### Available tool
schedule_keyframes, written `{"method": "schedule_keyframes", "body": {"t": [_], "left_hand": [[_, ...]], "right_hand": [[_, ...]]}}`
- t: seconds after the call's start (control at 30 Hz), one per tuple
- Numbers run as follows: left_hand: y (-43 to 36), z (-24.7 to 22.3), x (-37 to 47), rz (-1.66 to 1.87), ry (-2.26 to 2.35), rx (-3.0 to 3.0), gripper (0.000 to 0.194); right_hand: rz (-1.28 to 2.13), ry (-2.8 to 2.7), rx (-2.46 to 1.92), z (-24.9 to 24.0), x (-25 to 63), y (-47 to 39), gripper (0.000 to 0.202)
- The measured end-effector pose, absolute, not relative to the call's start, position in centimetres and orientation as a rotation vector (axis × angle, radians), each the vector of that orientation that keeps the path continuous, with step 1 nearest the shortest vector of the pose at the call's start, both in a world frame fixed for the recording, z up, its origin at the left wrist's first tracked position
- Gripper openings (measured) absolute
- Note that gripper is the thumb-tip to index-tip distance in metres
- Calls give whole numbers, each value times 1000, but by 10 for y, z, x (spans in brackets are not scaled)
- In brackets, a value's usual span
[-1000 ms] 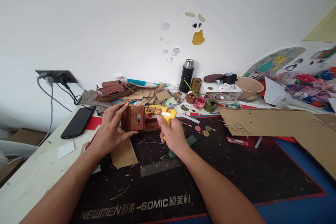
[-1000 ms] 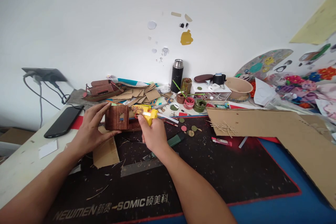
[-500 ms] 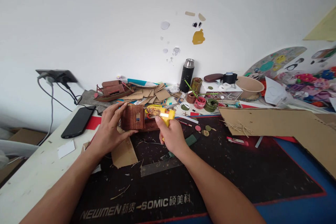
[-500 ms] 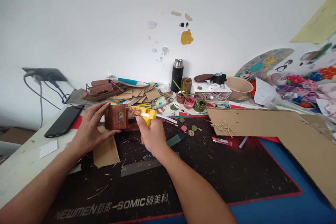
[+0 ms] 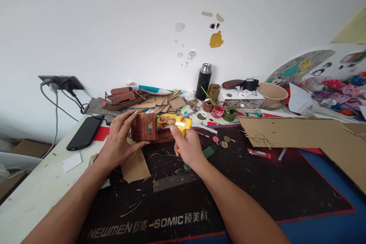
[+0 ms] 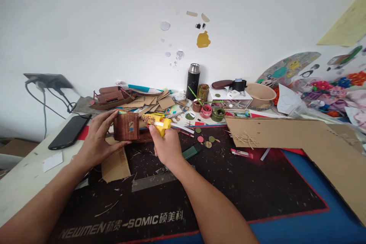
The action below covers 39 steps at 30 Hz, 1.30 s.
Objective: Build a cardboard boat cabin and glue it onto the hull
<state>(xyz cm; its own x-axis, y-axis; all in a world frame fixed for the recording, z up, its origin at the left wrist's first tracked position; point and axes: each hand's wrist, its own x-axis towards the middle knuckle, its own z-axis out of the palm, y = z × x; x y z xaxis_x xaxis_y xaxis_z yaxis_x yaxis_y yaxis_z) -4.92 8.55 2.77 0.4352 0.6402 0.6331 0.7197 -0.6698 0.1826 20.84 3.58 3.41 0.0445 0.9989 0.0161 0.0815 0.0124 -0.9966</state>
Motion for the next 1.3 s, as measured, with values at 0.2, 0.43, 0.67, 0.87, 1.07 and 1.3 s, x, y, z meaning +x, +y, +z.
{"method": "schedule_keyframes", "body": {"t": [0.2, 0.43, 0.67, 0.87, 1.07, 1.3], "left_hand": [[85, 28, -50, -1063, -1215, -2554, 99], [86, 26, -50, -1069, -1230, -2543, 100], [87, 26, -50, -1064, -1227, -2538, 99], [86, 26, -51, -1066, -1244, -2534, 100], [87, 25, -52, -1073, -1243, -2524, 101], [89, 24, -53, -1099, -1216, -2506, 102]], "right_hand": [[1127, -1255, -1284, 34, 209, 35, 67], [1130, -1249, -1296, 35, 209, 35, 66], [1134, -1265, -1296, 33, 208, 35, 65], [1137, -1256, -1293, 31, 208, 35, 63], [1136, -1264, -1293, 31, 207, 35, 62], [1151, -1273, -1306, 33, 207, 34, 63]]}}
